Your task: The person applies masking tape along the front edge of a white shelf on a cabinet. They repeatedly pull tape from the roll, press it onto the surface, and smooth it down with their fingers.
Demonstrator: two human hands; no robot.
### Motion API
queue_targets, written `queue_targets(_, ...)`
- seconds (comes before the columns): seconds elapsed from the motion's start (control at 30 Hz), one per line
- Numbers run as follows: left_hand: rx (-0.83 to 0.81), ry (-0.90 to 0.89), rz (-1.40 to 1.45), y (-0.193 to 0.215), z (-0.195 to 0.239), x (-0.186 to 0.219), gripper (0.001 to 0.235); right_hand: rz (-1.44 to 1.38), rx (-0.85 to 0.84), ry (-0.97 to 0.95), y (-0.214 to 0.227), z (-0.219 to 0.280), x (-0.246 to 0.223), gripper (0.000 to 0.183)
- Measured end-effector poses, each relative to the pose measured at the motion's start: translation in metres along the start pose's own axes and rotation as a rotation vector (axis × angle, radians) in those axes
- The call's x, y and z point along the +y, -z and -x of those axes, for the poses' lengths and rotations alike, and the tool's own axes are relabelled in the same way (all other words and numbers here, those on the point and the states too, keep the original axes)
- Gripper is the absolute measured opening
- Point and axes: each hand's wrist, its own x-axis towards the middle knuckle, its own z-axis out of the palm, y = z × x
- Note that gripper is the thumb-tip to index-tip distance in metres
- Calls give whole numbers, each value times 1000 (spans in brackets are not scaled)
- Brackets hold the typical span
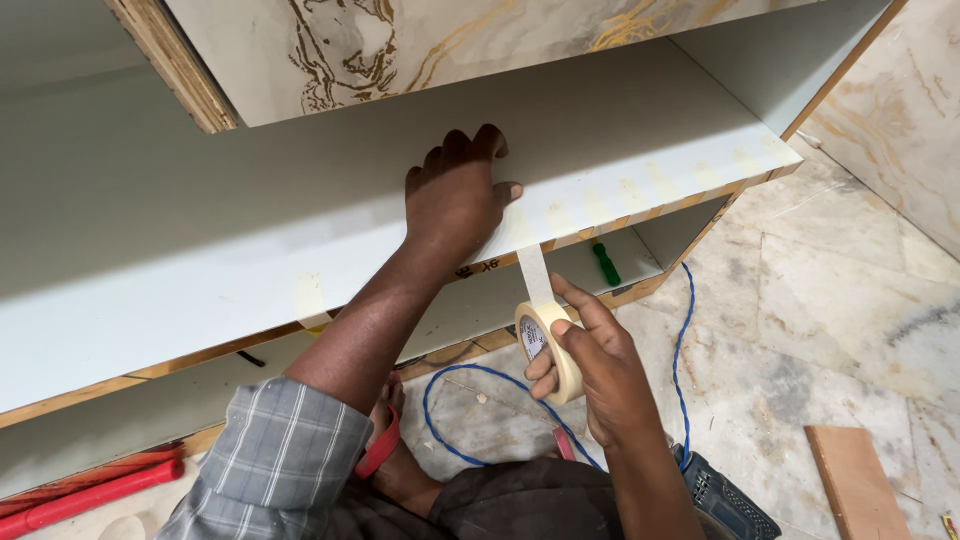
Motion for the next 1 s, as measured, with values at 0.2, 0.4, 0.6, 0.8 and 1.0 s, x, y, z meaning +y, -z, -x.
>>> queue_targets(0.2, -34, -293, 56, 7, 39, -18, 24, 61, -23, -34, 5, -13, 10, 45)
queue_targets(0.4, 213, -510, -166, -10, 79, -31, 29, 1, -19, -75, 6, -16, 14, 44)
queue_targets(0.6, 247, -424, -109, -12, 77, -23, 26, 32, 2, -68, 5, -20, 14, 42)
queue_targets(0.8, 277, -417, -134, -19, 76, -19, 19, 42, 4, -16, 5, -20, 14, 38)
queue_targets(1.0, 317, -424, -132, -22, 79, -20, 15, 108, 47, -20, 3, -18, 15, 46)
